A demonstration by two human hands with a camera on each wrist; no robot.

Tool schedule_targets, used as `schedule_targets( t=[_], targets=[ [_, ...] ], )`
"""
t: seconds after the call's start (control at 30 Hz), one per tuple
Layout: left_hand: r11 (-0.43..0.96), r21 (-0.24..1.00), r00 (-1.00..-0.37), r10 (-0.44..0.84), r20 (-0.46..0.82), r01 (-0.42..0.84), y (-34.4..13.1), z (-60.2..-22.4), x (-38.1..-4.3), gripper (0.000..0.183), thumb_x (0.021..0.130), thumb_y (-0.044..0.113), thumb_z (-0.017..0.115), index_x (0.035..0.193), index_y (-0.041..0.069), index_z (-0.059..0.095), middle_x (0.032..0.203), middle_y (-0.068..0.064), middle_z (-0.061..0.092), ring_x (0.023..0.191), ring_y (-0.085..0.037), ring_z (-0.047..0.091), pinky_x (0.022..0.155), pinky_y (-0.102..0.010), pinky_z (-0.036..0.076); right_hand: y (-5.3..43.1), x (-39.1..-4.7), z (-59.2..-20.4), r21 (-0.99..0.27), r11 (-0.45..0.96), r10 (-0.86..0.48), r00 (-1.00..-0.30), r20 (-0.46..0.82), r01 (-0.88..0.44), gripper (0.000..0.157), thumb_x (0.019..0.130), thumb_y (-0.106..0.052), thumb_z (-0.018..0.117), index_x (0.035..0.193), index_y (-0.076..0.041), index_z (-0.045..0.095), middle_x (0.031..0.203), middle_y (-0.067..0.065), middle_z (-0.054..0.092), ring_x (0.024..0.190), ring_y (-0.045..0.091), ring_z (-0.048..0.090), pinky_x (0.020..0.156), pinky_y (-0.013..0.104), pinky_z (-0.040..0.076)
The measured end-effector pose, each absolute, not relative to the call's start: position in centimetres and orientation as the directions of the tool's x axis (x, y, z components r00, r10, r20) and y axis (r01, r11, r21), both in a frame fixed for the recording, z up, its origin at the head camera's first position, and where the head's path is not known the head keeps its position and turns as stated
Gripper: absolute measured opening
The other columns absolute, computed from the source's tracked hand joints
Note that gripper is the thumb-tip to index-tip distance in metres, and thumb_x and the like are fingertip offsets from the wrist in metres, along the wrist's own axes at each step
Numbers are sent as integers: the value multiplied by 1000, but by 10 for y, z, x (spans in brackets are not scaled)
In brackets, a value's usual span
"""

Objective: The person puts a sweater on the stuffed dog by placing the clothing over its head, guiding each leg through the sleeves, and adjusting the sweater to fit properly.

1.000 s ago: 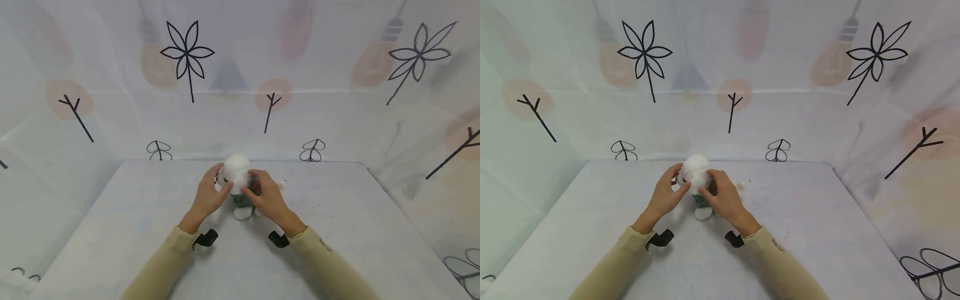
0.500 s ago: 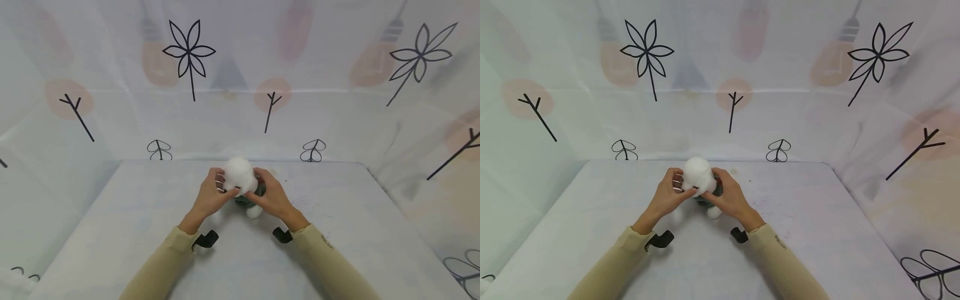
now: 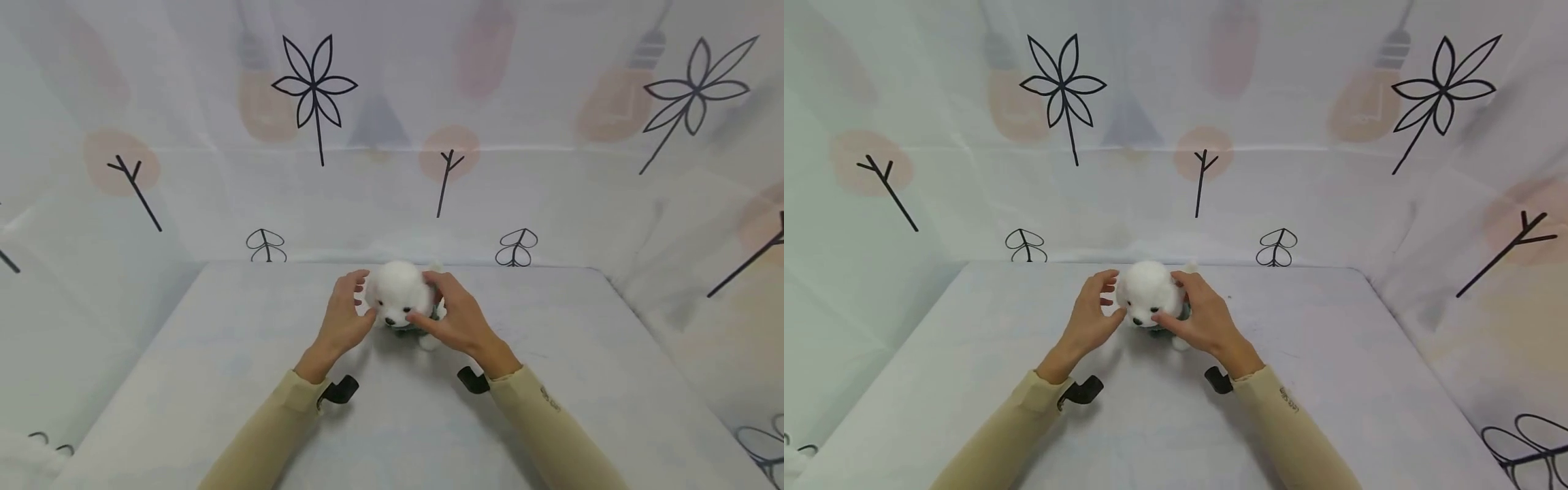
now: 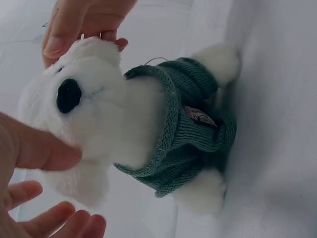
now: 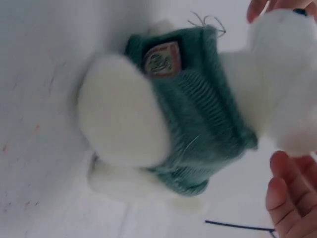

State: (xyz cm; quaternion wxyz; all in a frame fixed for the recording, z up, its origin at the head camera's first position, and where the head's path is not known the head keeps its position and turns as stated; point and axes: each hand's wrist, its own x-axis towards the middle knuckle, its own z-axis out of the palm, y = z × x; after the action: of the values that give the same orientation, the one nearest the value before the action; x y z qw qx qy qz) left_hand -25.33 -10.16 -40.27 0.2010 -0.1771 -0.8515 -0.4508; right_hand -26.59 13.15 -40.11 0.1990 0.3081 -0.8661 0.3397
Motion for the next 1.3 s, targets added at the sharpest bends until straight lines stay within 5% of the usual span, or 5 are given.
schedule_targets(
  t=[0.27, 0.47, 0.67, 1.3],
  targets=[
    [518, 662, -839, 283, 465, 542, -99, -403, -252, 80, 76, -1, 71, 146, 8, 33, 132, -16, 45, 109, -26, 48, 80, -41, 52, 122, -259, -397, -567, 540, -362, -779, 511, -623, 77, 80, -32, 78, 138, -1, 40, 121, 13, 52, 82, 19, 55, 68, 34, 52],
    [500, 641, -809, 290, 510, 583, -98, -402, -252, 79, 74, 2, 78, 141, 7, 36, 125, -16, 45, 104, -25, 47, 77, -42, 52, 127, -265, -397, -697, 415, -418, -803, 424, -584, 77, 82, -25, 76, 145, -11, 35, 137, 11, 44, 100, 23, 61, 81, 39, 53],
    [528, 597, -787, 276, 552, 604, -95, -403, -251, 76, 74, 11, 83, 135, 5, 37, 115, -16, 44, 97, -23, 47, 77, -38, 52, 130, -261, -381, -791, 288, -502, -788, 356, -540, 72, 87, -7, 69, 148, -9, 30, 143, 16, 38, 114, 34, 57, 90, 47, 48],
    [507, 635, -795, 190, 577, 582, -91, -407, -254, 71, 74, 12, 83, 133, 3, 42, 109, -15, 46, 90, -22, 49, 70, -40, 54, 129, -262, -376, -818, 284, -485, -811, 328, -501, 68, 89, -6, 67, 147, -7, 32, 143, 17, 39, 115, 32, 57, 90, 47, 48]
  ],
)
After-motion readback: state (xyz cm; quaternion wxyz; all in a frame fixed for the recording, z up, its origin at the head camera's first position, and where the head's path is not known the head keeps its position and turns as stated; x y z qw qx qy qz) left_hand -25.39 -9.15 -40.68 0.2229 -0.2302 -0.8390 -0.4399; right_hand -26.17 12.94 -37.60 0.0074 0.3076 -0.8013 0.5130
